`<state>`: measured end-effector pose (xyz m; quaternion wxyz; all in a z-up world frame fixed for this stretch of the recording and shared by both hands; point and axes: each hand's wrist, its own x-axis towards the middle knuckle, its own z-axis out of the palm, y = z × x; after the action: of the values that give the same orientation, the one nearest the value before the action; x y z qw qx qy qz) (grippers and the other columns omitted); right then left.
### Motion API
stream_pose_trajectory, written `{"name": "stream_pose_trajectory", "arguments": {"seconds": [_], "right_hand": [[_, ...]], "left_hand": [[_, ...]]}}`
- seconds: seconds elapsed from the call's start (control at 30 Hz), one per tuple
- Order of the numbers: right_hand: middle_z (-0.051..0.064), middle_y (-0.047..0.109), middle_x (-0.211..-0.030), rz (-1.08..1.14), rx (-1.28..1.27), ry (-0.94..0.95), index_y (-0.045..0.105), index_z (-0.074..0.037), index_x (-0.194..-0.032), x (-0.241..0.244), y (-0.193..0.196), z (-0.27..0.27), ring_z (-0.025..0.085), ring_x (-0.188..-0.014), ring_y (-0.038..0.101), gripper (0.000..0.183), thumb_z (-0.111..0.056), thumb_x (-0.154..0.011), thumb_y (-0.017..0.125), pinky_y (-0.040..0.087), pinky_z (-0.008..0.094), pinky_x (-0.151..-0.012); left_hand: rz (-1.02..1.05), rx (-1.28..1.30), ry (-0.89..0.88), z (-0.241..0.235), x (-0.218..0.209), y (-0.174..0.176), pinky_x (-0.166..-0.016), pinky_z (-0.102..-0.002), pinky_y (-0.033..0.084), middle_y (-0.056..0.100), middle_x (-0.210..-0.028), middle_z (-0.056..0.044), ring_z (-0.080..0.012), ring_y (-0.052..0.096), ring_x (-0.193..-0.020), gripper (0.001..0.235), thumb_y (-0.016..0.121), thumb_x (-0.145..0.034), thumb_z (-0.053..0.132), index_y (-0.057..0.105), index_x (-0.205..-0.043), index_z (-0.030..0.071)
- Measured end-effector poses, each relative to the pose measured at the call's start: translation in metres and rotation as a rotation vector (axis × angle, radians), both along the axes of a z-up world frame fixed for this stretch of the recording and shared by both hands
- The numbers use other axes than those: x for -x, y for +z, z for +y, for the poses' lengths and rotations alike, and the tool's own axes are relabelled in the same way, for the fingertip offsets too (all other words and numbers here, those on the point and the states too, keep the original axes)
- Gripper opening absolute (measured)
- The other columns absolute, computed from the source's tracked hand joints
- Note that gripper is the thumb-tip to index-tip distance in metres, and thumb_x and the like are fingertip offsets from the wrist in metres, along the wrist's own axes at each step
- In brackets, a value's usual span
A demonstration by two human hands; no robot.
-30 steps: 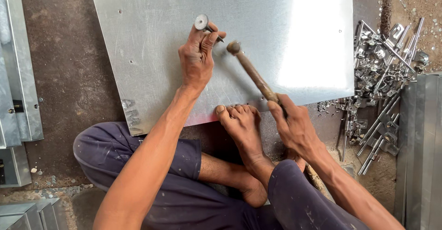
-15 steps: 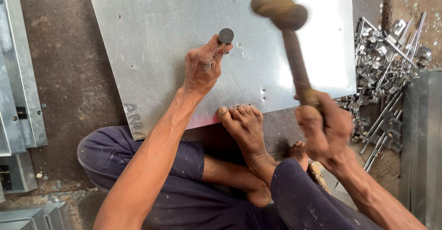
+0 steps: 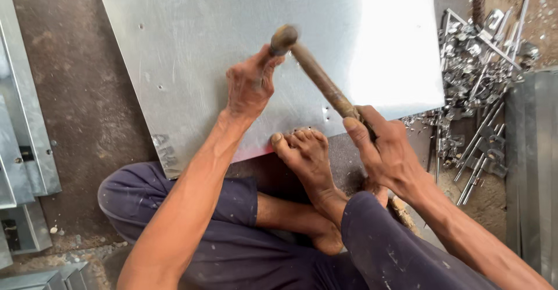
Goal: The person assembles hardware onto a metal sheet by hammering fasteners, positioning a latch mechanism, and securing components while another person assists by holding the sheet and providing parts.
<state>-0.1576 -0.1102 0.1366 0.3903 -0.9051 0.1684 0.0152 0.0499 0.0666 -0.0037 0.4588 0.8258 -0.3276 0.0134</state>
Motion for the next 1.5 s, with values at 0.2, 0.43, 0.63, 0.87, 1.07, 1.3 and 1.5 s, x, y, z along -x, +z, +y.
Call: {"name": "stream_pose_trajectory", "arguments": {"seconds": [0.2,0.43,0.63,0.87,1.07,1.3,1.5], "right_hand": [[-0.001,0.053,-0.061,-0.064,-0.069,-0.103,0.063,0.001,-0.11,0.01,-0.001,-0.003,0.008,-0.047,0.047,0.042,-0.035,-0.109,0.042,0.039,0.026,-0.039],[-0.002,0.055,-0.061,-0.079,-0.017,-0.096,0.062,0.003,-0.111,0.025,0.002,-0.015,0.007,-0.046,0.051,0.045,-0.039,-0.109,0.044,0.04,0.025,-0.039],[-0.004,0.055,-0.061,-0.199,-0.007,-0.047,0.061,0.003,-0.113,0.019,0.009,-0.014,0.004,-0.046,0.051,0.046,-0.039,-0.11,0.043,0.04,0.022,-0.04],[-0.005,0.055,-0.061,-0.251,0.016,-0.034,0.062,0.002,-0.116,0.019,0.02,-0.011,0.003,-0.046,0.05,0.044,-0.037,-0.111,0.044,0.038,0.022,-0.043],[-0.003,0.056,-0.064,-0.222,-0.056,-0.069,0.061,0.006,-0.119,0.028,0.009,-0.009,0.004,-0.048,0.051,0.045,-0.036,-0.11,0.048,0.039,0.023,-0.042],[-0.003,0.056,-0.063,-0.174,-0.034,-0.065,0.062,0.004,-0.117,0.036,0.004,-0.013,0.005,-0.048,0.051,0.043,-0.035,-0.108,0.047,0.039,0.024,-0.042],[-0.004,0.054,-0.062,-0.16,-0.093,-0.053,0.061,0.004,-0.12,0.028,0.008,-0.009,0.004,-0.05,0.051,0.042,-0.034,-0.109,0.049,0.04,0.024,-0.044]], "left_hand": [[0.247,0.434,-0.052,-0.019,-0.01,-0.003,-0.072,-0.035,0.065,0.071,-0.099,-0.012,-0.0231,0.074,-0.083,0.013,0.059,-0.109,0.017,0.071,-0.107,0.012],[0.217,0.147,-0.071,-0.028,0.005,0.008,-0.061,-0.033,0.056,0.077,-0.09,-0.006,-0.0175,0.076,-0.076,0.017,0.062,-0.105,0.015,0.065,-0.12,0.008],[0.238,0.059,-0.084,-0.03,0.003,0.007,-0.053,-0.032,0.052,0.075,-0.078,-0.003,-0.0155,0.069,-0.06,0.016,0.065,-0.104,0.025,0.069,-0.113,0.013],[0.503,0.577,-0.056,-0.032,-0.009,0.001,-0.078,-0.029,0.067,0.075,-0.084,0.002,-0.0123,0.077,-0.088,0.023,0.057,-0.107,0.033,0.064,-0.113,0.011],[0.374,0.182,-0.041,-0.026,-0.003,0.005,-0.051,-0.03,0.052,0.081,-0.087,-0.004,-0.0165,0.071,-0.063,0.019,0.058,-0.106,0.024,0.066,-0.108,0.007],[0.182,0.226,-0.081,-0.005,0.007,0.009,-0.065,-0.031,0.06,0.076,-0.094,-0.008,-0.0168,0.076,-0.079,0.015,0.055,-0.114,0.018,0.063,-0.116,0.005],[0.212,0.157,-0.131,-0.025,0.001,0.005,-0.051,-0.029,0.052,0.075,-0.086,-0.005,-0.0111,0.068,-0.06,0.021,0.056,-0.109,0.024,0.065,-0.117,0.007]]}}
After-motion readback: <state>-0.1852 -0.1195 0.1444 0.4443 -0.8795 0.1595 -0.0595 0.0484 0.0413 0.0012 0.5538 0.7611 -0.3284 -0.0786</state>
